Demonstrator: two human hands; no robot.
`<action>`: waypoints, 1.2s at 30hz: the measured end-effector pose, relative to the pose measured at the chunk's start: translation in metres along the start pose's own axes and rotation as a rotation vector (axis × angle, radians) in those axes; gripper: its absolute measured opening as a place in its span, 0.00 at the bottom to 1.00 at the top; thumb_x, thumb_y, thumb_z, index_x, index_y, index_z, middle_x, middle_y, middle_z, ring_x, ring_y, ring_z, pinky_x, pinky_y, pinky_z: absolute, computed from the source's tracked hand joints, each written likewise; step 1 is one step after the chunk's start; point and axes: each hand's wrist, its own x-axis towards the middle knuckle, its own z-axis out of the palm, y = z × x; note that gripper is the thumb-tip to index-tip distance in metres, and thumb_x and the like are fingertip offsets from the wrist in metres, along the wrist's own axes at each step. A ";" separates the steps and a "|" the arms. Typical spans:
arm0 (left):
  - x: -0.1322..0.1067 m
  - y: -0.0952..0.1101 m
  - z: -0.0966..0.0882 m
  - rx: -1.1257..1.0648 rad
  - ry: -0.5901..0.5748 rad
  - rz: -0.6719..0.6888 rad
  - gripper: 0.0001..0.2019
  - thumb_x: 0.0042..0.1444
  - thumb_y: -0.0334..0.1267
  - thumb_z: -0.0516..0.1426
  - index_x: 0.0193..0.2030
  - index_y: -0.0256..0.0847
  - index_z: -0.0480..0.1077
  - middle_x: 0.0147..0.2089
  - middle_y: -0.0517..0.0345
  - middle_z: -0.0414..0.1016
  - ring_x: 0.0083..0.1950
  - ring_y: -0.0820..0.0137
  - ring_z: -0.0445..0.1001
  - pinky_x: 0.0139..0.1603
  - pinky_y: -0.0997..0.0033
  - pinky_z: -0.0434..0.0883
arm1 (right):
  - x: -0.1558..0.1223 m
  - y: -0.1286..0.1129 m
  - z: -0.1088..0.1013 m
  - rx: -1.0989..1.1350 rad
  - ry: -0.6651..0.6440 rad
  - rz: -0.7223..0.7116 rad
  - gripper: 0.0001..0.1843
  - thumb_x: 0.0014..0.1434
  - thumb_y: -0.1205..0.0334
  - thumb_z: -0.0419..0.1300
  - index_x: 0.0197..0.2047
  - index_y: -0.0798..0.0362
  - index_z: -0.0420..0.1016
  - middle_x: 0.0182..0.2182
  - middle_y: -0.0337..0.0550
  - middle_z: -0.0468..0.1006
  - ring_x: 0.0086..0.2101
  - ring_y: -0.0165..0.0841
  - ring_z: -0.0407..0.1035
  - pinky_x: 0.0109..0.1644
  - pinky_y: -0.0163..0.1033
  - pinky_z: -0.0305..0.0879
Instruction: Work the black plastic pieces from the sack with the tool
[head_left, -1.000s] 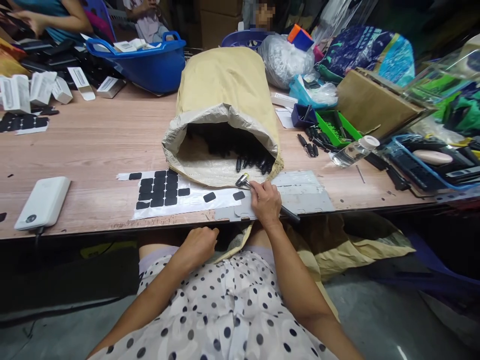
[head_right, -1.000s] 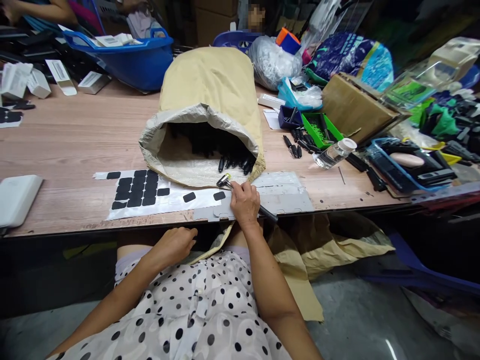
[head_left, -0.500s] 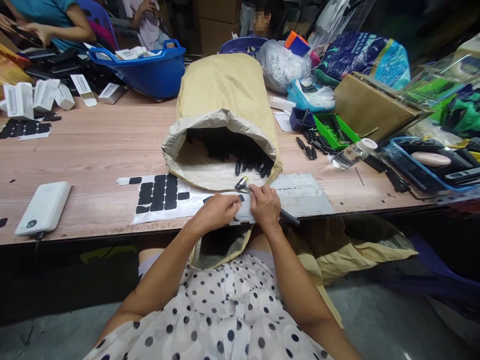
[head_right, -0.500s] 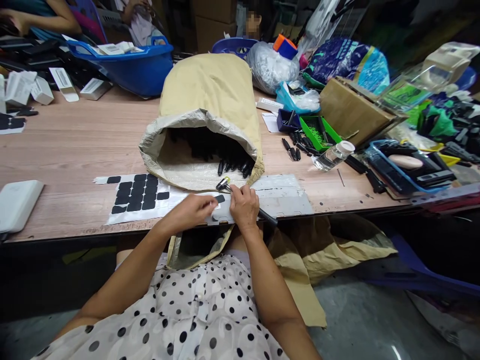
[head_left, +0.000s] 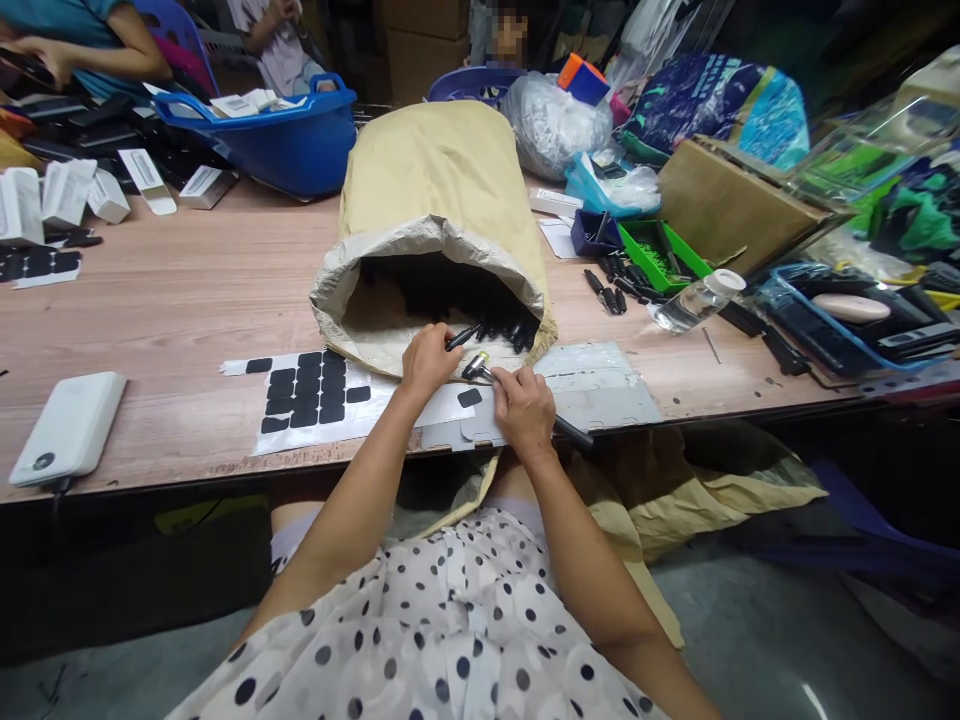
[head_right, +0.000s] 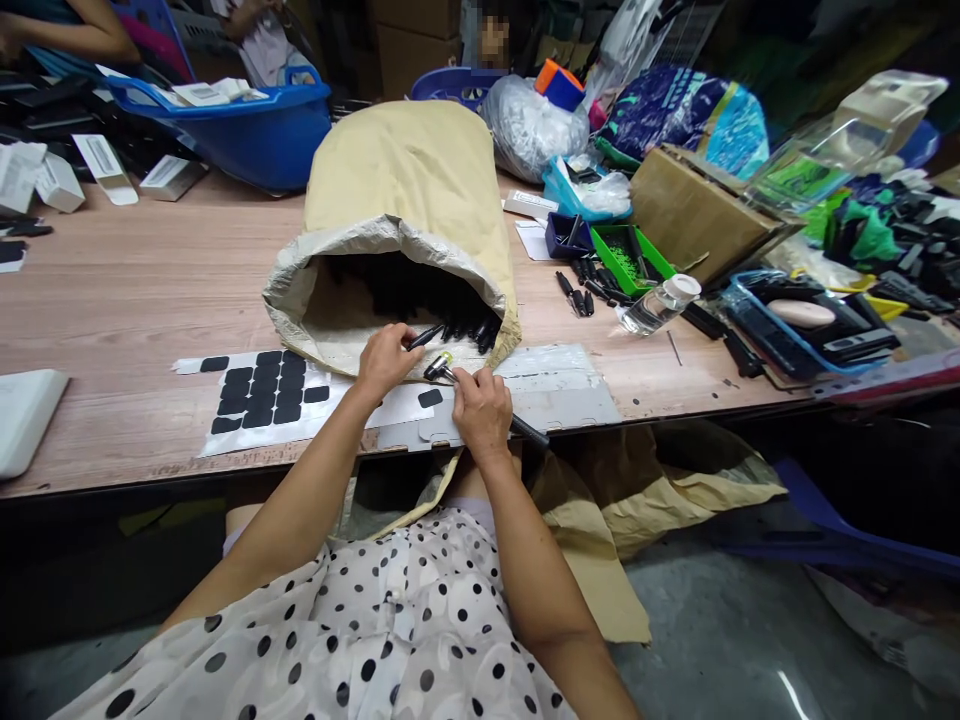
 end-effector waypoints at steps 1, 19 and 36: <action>-0.011 -0.002 -0.009 -0.026 -0.004 0.043 0.03 0.53 0.34 0.61 0.35 0.44 0.73 0.38 0.57 0.76 0.41 0.64 0.74 0.40 0.66 0.70 | 0.000 0.000 0.000 0.000 -0.002 0.001 0.16 0.66 0.64 0.54 0.52 0.46 0.79 0.37 0.46 0.70 0.38 0.38 0.59 0.41 0.40 0.55; -0.075 -0.029 -0.014 -0.060 -0.161 0.133 0.09 0.55 0.37 0.61 0.44 0.45 0.77 0.37 0.59 0.75 0.40 0.66 0.74 0.43 0.67 0.71 | -0.010 -0.006 -0.025 0.237 0.056 -0.017 0.20 0.72 0.59 0.47 0.56 0.48 0.77 0.41 0.47 0.76 0.42 0.36 0.71 0.46 0.38 0.68; -0.075 -0.031 -0.010 -0.113 -0.147 0.161 0.06 0.56 0.36 0.61 0.41 0.45 0.77 0.36 0.60 0.73 0.39 0.67 0.73 0.41 0.68 0.70 | -0.027 -0.022 -0.038 0.338 -0.021 -0.105 0.20 0.71 0.62 0.48 0.57 0.46 0.78 0.35 0.43 0.74 0.36 0.32 0.71 0.40 0.33 0.69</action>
